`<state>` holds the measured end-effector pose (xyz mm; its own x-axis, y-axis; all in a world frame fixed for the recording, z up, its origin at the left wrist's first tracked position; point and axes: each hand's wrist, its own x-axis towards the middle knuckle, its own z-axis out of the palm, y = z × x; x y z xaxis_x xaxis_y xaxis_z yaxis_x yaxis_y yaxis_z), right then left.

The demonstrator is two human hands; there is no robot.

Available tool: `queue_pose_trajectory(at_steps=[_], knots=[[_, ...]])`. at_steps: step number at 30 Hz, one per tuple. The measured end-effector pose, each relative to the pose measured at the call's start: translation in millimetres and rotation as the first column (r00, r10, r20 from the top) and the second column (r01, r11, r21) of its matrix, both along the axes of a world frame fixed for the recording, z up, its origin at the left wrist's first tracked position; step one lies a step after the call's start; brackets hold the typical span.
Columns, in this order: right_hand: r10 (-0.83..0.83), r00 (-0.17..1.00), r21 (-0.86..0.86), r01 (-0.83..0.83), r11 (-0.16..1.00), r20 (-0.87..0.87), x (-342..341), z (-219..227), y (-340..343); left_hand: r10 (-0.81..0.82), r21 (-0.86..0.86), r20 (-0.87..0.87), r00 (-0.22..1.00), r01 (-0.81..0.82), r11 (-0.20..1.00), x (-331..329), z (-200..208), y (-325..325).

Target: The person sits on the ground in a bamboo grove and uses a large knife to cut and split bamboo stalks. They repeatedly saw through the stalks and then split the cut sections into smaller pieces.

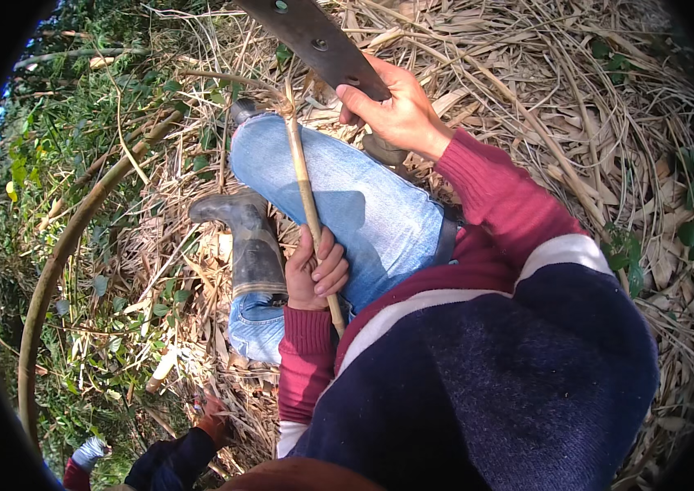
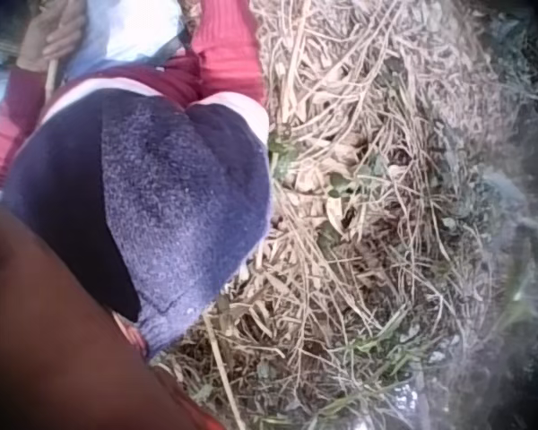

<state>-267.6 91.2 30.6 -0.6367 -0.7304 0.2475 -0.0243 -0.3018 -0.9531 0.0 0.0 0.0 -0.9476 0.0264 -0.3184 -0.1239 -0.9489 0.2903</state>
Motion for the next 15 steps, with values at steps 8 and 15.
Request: queue_pose_trajectory(at_steps=[8,15], knots=[[-0.098,0.796,0.118,0.208,0.971,-0.597,33.4,-17.6,23.3,0.169,-0.46,0.301,0.938,-0.012,0.888,-4.0,30.5,21.9],[-0.014,0.654,0.183,0.231,0.956,-0.756,37.7,-19.8,14.5,0.247,-0.653,0.398,0.884,0.084,0.752,-10.8,45.1,28.4]])
